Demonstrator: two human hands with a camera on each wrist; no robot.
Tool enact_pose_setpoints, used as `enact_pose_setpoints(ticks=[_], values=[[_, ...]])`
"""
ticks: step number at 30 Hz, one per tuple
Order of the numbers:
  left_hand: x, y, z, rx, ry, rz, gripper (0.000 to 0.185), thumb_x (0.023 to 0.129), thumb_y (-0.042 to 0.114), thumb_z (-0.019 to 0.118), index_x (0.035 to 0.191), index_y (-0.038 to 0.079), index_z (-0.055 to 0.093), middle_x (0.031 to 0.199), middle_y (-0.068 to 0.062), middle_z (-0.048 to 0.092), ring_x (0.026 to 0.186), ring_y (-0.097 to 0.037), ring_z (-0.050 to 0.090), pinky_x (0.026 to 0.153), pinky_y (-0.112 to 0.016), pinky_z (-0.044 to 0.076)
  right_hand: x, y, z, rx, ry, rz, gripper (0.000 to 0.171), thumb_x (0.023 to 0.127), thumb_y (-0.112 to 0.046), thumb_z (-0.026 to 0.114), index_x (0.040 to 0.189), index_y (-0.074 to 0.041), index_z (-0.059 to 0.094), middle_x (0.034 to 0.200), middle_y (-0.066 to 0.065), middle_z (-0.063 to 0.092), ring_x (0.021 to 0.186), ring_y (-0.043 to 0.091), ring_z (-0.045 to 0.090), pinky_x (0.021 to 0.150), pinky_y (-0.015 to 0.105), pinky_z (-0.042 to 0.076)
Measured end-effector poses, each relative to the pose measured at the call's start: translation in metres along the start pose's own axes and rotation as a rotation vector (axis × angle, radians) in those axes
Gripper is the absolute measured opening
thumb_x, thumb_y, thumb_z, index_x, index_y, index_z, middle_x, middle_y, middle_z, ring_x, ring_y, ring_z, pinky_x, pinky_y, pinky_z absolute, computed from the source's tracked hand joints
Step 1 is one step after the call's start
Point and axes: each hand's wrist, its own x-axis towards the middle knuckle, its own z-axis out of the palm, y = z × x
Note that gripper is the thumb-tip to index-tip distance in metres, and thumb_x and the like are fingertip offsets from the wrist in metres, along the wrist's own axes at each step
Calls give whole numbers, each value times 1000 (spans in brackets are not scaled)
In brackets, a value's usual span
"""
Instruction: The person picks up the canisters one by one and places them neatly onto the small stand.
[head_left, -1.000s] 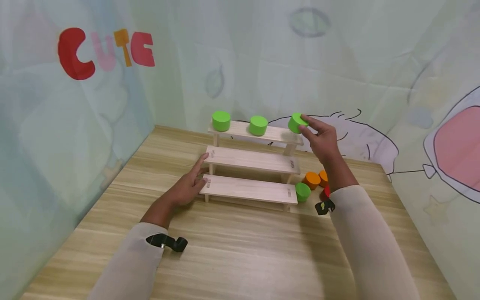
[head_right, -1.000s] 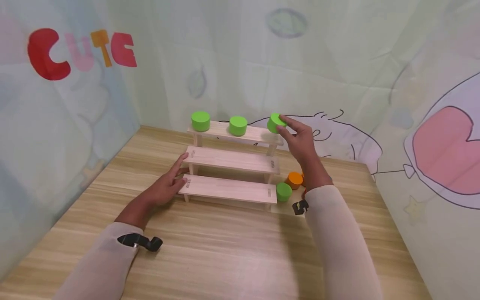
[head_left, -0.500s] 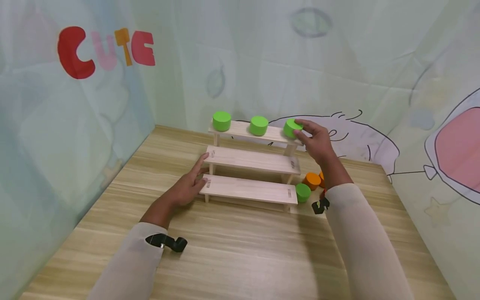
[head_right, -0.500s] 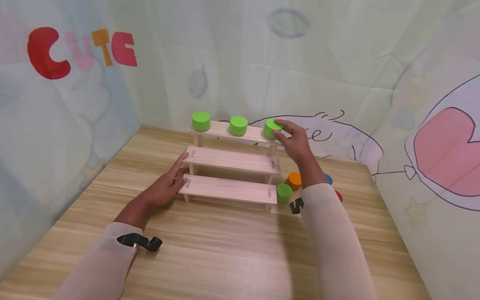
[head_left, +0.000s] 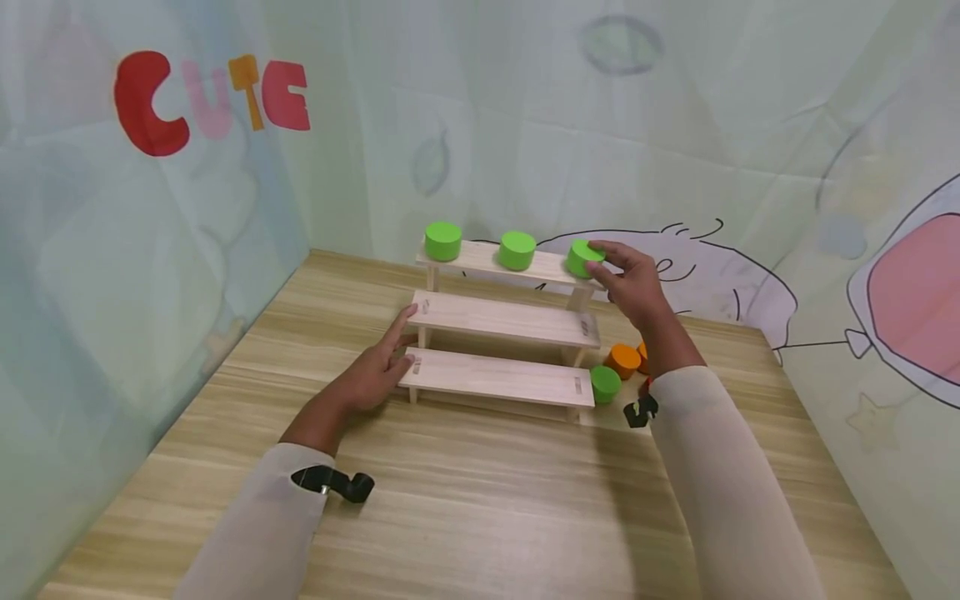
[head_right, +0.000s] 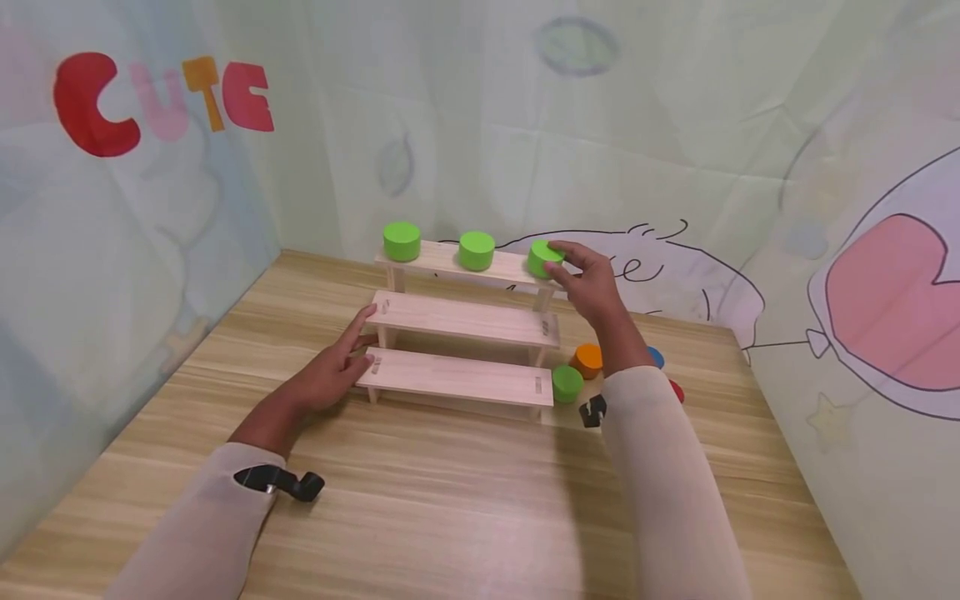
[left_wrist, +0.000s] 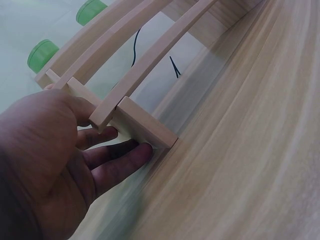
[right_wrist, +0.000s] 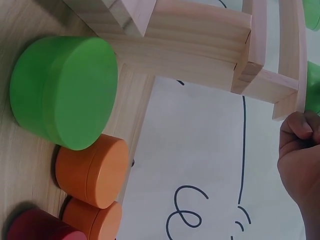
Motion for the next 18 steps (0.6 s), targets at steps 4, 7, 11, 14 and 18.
enact_pose_setpoints(ticks=[4,7,11,14,18], values=[[0,1,0,2,-2,-5,80,118,19,44,176,41,-7,172,-33,37,148,-57,53,123,-71,41,0,0,-2,2,-10,12,48,110,-25,69,156,-17,62,164,13,58,96,21,68,63,20,46],[0,1,0,0,-3,-12,80,118,20,44,175,42,-6,172,-32,37,149,-56,52,123,-71,40,0,-1,-2,2,-12,20,48,109,-25,69,156,-17,62,164,13,58,95,20,68,64,20,46],[-1,2,0,2,-2,-5,80,118,19,45,176,40,-6,172,-33,38,150,-57,50,123,-71,40,0,-2,-2,8,-9,31,50,108,-27,70,157,-21,62,164,12,58,93,20,68,64,21,45],[-2,3,0,-2,-1,-2,80,118,18,45,176,40,-6,172,-33,37,153,-56,47,124,-71,38,0,-1,-3,28,-8,23,60,107,-26,73,163,-24,54,166,12,55,86,13,66,61,20,44],[-2,3,0,-3,-2,-8,80,118,18,44,176,41,-6,173,-32,36,154,-56,46,125,-71,37,-1,1,-6,90,-11,-5,73,106,-20,74,171,-26,41,170,11,50,63,6,49,57,19,42]])
